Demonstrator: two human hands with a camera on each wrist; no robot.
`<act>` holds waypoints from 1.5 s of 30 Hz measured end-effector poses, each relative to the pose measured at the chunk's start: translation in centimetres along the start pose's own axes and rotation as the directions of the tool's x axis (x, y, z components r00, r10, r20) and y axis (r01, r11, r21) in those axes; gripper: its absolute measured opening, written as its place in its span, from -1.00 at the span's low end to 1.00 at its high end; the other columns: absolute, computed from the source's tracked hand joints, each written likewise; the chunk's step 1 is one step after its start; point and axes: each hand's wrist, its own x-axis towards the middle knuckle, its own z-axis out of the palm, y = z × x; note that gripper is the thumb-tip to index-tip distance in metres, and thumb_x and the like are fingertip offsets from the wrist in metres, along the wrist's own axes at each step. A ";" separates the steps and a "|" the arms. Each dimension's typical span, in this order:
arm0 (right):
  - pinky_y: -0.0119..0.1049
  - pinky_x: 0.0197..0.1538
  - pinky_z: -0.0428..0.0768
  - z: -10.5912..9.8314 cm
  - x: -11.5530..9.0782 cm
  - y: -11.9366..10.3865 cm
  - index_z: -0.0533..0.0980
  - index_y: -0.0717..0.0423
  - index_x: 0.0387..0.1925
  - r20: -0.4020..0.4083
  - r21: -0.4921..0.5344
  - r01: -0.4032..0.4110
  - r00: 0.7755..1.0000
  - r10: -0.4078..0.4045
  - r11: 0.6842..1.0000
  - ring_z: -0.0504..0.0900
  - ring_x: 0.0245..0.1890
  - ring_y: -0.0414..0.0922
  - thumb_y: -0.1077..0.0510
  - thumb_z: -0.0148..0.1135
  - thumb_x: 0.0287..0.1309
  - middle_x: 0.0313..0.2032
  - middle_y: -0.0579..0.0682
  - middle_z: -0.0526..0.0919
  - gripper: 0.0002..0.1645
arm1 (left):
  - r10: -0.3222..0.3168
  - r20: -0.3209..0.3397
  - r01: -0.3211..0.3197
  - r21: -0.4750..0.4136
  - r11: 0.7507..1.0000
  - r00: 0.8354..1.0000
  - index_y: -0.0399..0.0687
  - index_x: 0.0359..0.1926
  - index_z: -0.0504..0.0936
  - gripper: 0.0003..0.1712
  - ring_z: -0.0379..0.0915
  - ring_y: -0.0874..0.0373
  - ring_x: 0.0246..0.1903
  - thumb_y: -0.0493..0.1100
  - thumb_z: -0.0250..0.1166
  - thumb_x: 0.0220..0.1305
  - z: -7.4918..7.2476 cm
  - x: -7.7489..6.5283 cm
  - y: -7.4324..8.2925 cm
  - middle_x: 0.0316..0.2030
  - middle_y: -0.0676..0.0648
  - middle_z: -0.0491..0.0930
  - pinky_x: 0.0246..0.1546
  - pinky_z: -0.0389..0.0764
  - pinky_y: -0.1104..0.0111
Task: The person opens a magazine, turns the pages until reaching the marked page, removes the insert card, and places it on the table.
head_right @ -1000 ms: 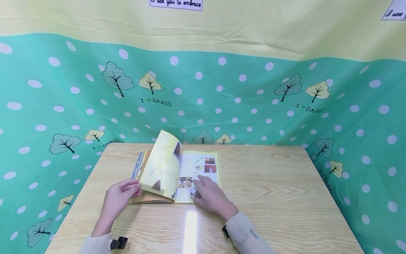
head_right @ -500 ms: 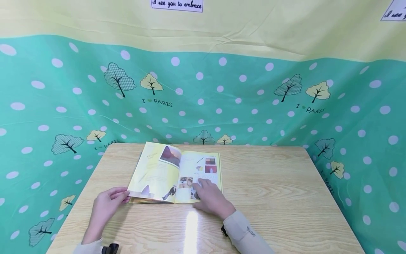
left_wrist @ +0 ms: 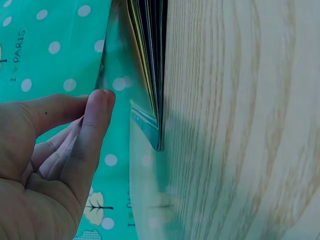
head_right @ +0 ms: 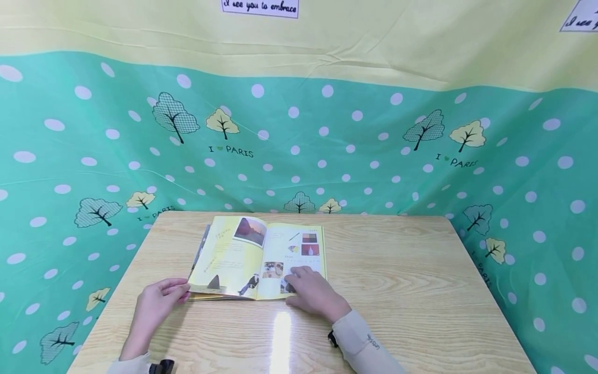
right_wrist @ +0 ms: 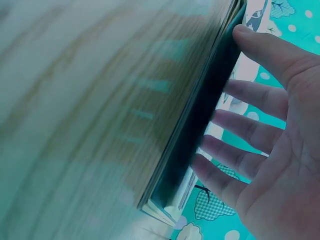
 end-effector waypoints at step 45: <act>-0.36 -0.24 0.64 -1.2 -2.9 2.9 0.58 0.00 -0.24 -0.520 0.244 -0.054 0.836 0.177 0.968 0.62 -0.30 -0.09 0.08 0.47 0.17 -0.27 -0.13 0.60 -0.79 | 0.177 0.063 -0.179 0.029 0.983 0.982 -0.23 -0.01 0.70 -0.67 0.70 0.06 -0.22 -0.11 0.38 0.31 4.7 0.8 4.1 -0.22 -0.10 0.73 -0.24 0.70 0.40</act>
